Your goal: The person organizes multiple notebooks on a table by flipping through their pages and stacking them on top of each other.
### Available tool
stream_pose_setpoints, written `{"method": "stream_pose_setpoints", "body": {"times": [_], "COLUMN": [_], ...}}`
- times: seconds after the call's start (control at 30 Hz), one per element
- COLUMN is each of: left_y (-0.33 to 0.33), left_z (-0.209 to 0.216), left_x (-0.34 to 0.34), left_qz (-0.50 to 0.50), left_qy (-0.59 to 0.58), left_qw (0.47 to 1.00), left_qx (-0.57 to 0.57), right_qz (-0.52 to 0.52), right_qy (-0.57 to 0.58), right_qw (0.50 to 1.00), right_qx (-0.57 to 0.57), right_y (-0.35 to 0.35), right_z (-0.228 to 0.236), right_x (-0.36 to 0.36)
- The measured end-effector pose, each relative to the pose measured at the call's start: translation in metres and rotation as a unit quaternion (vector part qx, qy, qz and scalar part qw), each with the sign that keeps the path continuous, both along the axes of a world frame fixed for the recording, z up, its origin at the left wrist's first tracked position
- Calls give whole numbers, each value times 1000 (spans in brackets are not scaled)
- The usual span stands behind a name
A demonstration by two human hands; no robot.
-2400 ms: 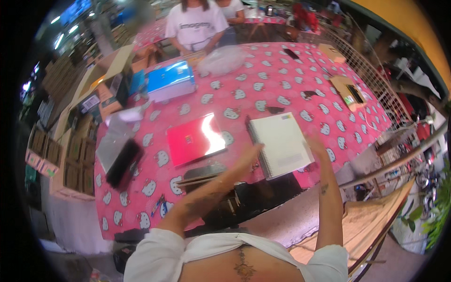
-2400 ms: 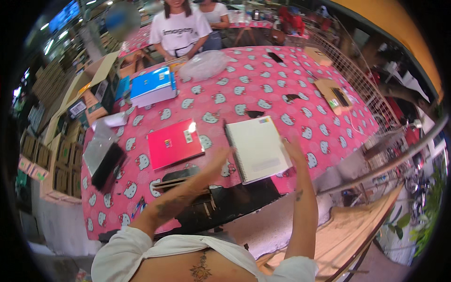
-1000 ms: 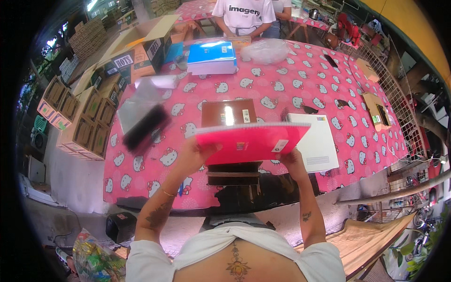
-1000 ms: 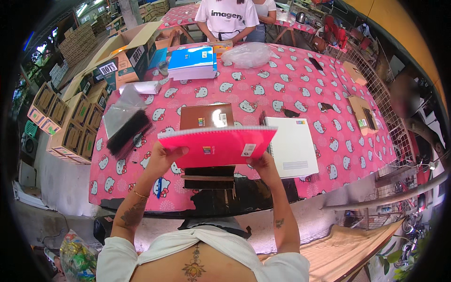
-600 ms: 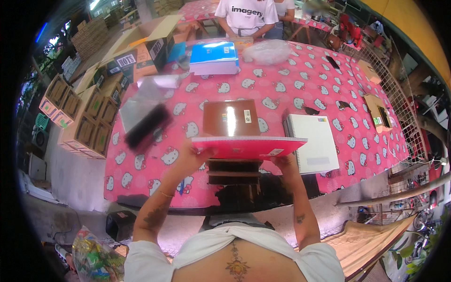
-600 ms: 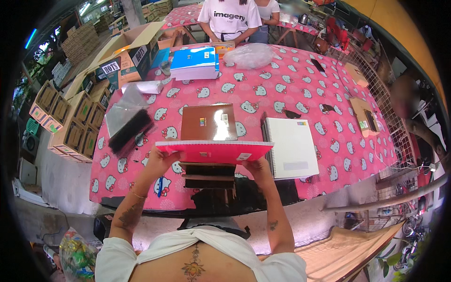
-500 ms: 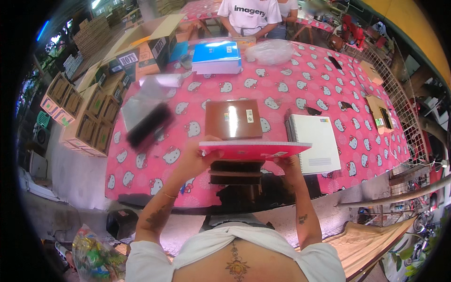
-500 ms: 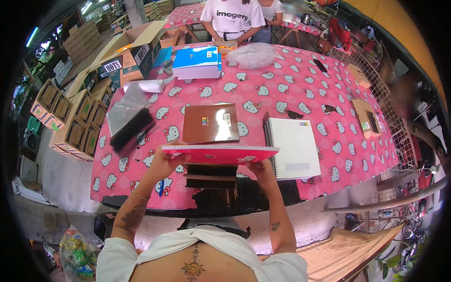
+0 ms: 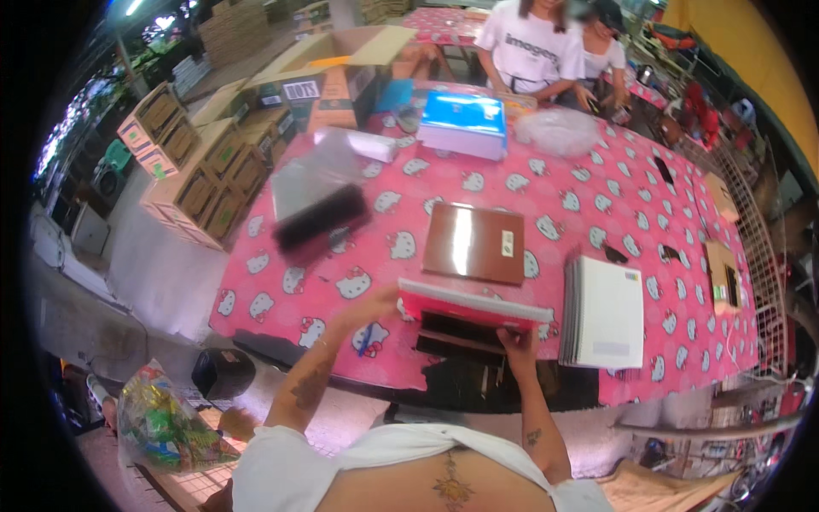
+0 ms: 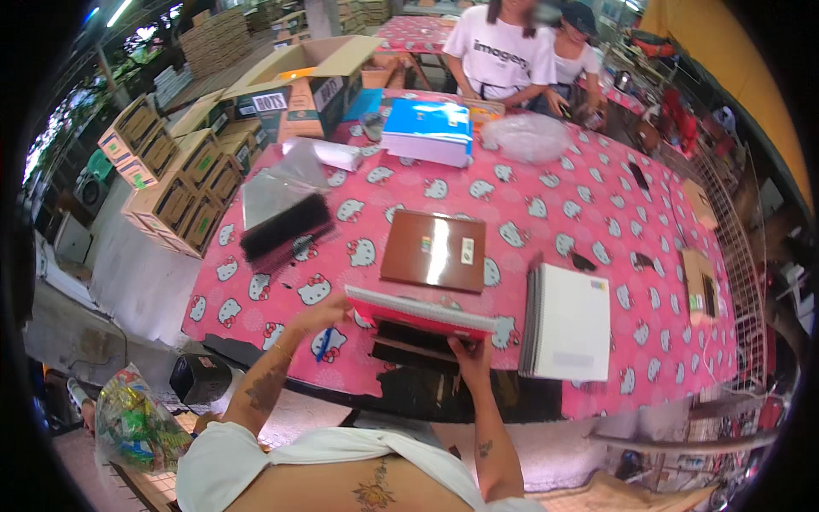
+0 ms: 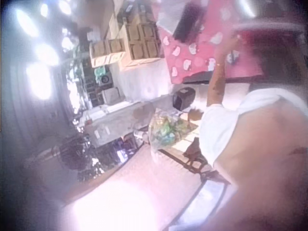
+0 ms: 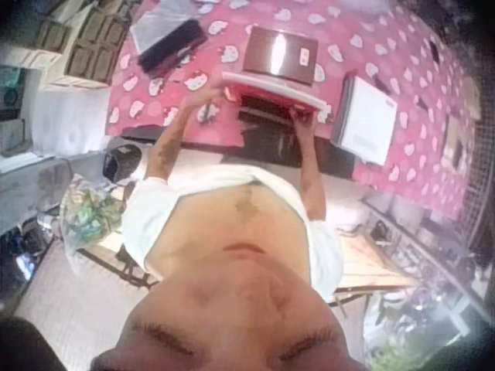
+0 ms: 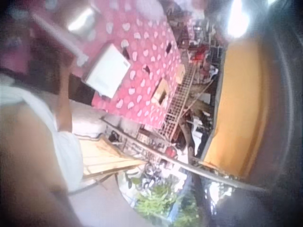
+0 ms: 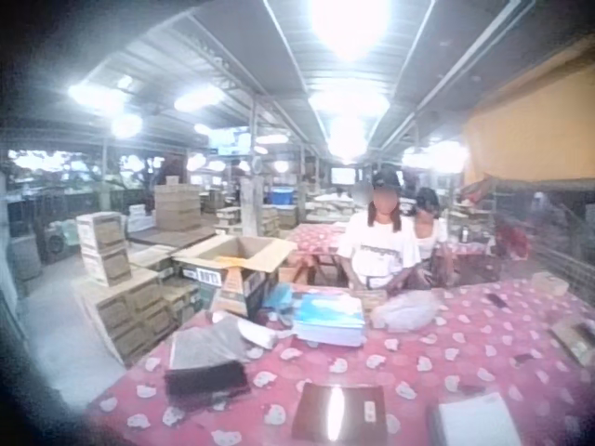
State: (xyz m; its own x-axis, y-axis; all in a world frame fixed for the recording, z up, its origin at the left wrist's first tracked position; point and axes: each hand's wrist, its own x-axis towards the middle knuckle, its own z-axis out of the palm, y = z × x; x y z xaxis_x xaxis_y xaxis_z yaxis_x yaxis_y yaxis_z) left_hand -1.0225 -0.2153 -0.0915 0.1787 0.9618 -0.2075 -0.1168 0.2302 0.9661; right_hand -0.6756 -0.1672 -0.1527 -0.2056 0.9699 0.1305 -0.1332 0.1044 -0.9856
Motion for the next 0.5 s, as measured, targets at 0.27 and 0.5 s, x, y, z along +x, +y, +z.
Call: {"method": "stream_pose_setpoints", "body": {"times": [0.27,0.5], "left_y": [46,46], "left_z": [-51,25], "left_x": [-163,-91], "left_qz": [248,327], "left_qy": [727,651], "left_qw": [619,626], "left_qx": [164,276], "right_qz": [-64,-2], "right_qy": [-41,-418], "right_qw": [994,759], "right_qx": [76,499], "right_y": [-13,-26], "right_z": [68,197], "right_x": [-19,-141]}}
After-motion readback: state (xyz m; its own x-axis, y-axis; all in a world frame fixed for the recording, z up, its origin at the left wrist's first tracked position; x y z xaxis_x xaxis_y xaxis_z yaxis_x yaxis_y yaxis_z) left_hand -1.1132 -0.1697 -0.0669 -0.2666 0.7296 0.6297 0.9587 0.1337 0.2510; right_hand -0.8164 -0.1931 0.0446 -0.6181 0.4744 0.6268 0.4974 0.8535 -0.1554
